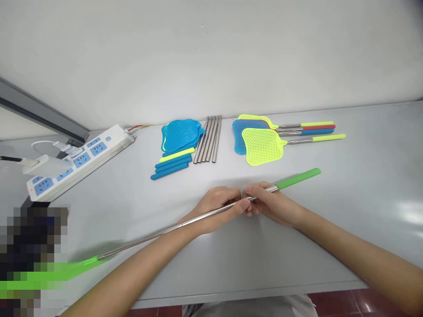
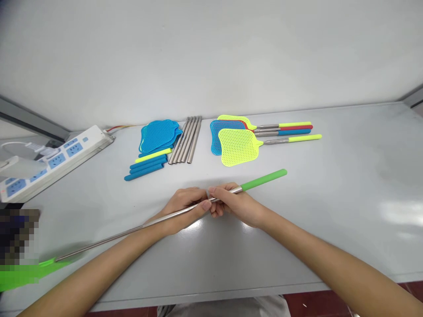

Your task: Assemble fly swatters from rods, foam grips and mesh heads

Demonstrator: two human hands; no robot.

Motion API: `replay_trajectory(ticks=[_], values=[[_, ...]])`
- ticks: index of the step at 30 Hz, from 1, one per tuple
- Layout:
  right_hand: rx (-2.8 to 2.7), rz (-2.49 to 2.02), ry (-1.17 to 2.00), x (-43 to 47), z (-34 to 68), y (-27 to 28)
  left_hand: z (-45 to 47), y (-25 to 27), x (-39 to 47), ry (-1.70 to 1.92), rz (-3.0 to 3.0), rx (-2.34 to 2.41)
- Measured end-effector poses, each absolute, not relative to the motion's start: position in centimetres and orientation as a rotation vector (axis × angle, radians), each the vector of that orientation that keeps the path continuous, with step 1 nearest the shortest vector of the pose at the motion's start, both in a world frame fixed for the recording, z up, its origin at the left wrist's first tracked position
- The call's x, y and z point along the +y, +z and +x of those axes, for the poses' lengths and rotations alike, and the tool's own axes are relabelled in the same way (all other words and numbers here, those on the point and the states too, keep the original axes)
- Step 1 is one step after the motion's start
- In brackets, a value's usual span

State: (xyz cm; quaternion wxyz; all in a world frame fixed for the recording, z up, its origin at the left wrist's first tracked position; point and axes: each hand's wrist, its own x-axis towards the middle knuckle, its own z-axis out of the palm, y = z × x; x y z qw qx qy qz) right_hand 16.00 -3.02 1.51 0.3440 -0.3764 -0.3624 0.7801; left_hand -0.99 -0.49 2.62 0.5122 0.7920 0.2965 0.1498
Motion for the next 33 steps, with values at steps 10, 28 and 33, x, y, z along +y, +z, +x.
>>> replay_trajectory(ticks=[10, 28, 33], values=[[-0.947, -0.965, 2.029, -3.18, 16.05, 1.52, -0.96, 2.77, -0.53, 0.364, 1.892, 0.69], [-0.941, -0.958, 2.043, -3.21, 16.18, 1.53, -0.95, 3.08, -0.41, 0.319, 1.922, 0.715], [-0.952, -0.979, 2.048, -3.17, 16.21, 1.39, -0.95, 3.08, -0.37, 0.353, 1.913, 0.681]])
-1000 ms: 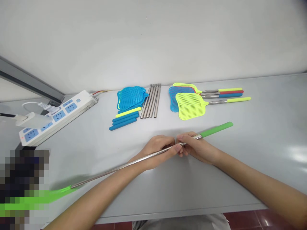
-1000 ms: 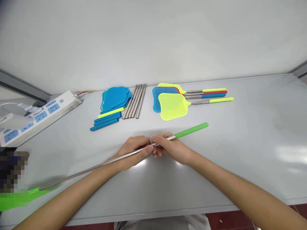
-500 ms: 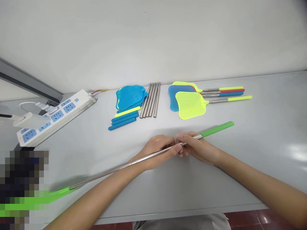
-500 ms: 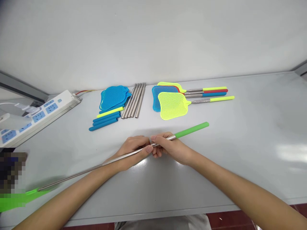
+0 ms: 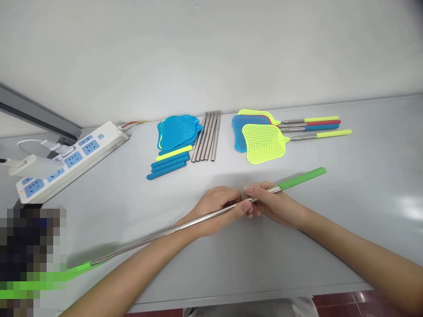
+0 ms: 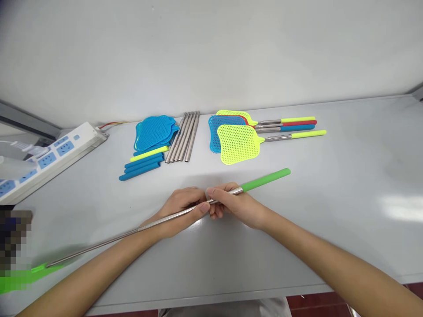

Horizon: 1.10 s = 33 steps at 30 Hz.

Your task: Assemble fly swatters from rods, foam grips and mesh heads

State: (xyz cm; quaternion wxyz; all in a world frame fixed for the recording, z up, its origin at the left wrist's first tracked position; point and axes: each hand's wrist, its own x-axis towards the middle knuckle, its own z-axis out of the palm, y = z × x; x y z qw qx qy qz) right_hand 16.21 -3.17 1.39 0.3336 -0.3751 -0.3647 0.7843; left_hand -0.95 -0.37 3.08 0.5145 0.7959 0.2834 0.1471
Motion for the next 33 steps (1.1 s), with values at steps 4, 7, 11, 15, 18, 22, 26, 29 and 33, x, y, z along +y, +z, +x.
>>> replay_trajectory(ticks=[4, 7, 11, 15, 18, 22, 26, 29, 33], values=[[-0.951, -1.006, 2.059, -3.12, 16.2, 1.42, -0.95, 2.98, -0.36, 0.358, 1.948, 0.642], [-0.952, -1.04, 2.076, -3.12, 16.19, 1.55, -1.02, 2.86, -0.33, 0.343, 1.993, 0.591], [-0.942, -1.062, 2.079, -3.12, 16.13, 1.67, -1.19, 2.82, -0.36, 0.334, 1.975, 0.562], [-0.967, -1.062, 2.069, -3.1, 16.1, 1.71, -1.28, 2.81, -0.62, 0.397, 1.937, 0.577], [-1.006, -1.045, 2.066, -3.09, 16.12, 1.77, -1.36, 2.65, -0.85, 0.451, 1.941, 0.605], [-1.031, -1.025, 2.057, -3.11, 16.23, 1.77, -1.56, 2.39, -0.97, 0.528, 1.927, 0.626], [-1.017, -1.031, 2.04, -3.08, 16.29, 1.75, -1.73, 2.26, -0.96, 0.529, 1.945, 0.676], [-1.034, -1.036, 2.032, -2.97, 16.3, 1.92, -1.77, 2.2, -0.98, 0.525, 1.951, 0.706], [-1.05, -1.057, 2.012, -2.81, 16.44, 2.21, -1.82, 2.08, -1.09, 0.545, 1.939, 0.726]])
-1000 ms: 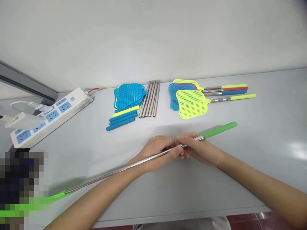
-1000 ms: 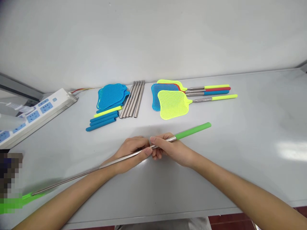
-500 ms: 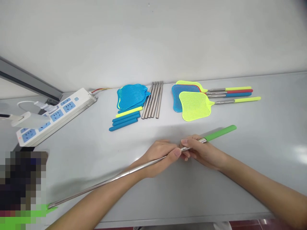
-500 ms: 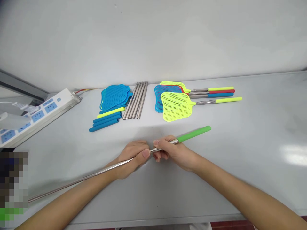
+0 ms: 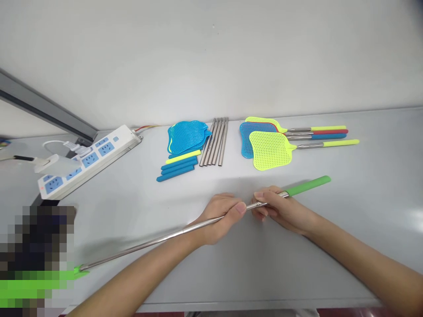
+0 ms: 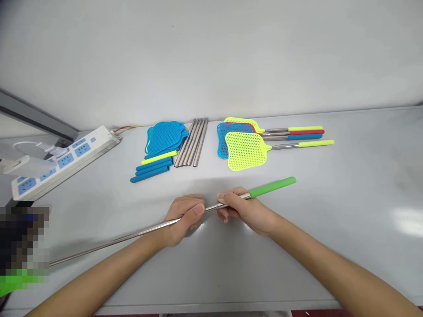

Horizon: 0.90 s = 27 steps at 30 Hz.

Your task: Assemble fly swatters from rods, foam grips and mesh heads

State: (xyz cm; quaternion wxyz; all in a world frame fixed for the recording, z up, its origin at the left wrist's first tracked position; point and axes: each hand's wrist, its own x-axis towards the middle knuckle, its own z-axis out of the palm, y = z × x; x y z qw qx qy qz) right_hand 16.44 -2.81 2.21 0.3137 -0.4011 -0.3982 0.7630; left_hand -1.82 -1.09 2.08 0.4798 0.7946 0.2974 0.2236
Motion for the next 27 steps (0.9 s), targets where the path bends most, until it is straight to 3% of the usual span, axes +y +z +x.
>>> replay_trajectory(ticks=[27], values=[[-1.066, -1.055, 1.854, -1.6, 18.1, 2.4, -2.0, 1.1, -1.7, 0.804, 1.512, 0.859]])
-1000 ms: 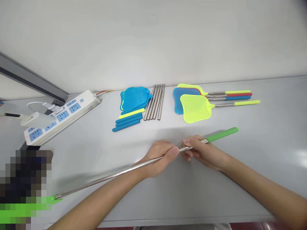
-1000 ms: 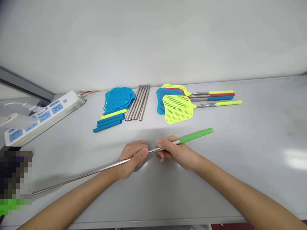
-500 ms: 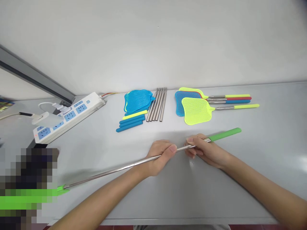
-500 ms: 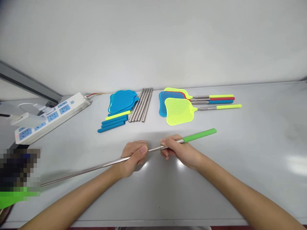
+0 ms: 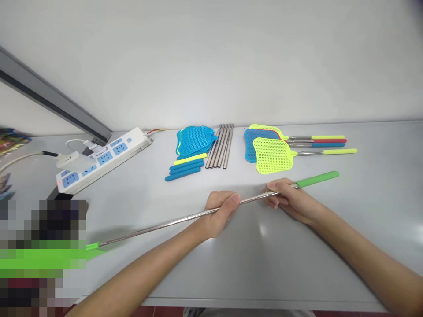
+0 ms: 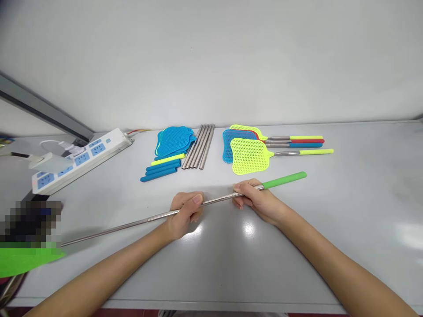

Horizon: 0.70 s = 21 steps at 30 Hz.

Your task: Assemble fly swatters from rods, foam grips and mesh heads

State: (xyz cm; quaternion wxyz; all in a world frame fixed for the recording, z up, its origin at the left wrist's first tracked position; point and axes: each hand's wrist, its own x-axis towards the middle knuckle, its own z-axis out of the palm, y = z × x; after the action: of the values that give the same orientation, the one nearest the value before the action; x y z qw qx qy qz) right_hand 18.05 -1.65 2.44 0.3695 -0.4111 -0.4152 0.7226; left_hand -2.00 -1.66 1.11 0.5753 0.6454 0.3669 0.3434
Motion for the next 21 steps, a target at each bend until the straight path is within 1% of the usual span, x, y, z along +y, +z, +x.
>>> replay_trajectory(ticks=[7, 12, 21], values=[[-1.056, -1.041, 1.842, -1.58, 18.32, 2.37, -2.09, 0.79, -1.65, 0.949, 1.505, 0.838], [-1.047, -1.048, 1.816, -1.73, 18.16, 2.01, -2.01, 0.97, -1.46, 0.996, 1.789, 0.789], [-1.083, -1.068, 1.846, -2.28, 17.33, 2.38, -1.86, 1.66, -1.11, 0.847, 1.87, 0.784]])
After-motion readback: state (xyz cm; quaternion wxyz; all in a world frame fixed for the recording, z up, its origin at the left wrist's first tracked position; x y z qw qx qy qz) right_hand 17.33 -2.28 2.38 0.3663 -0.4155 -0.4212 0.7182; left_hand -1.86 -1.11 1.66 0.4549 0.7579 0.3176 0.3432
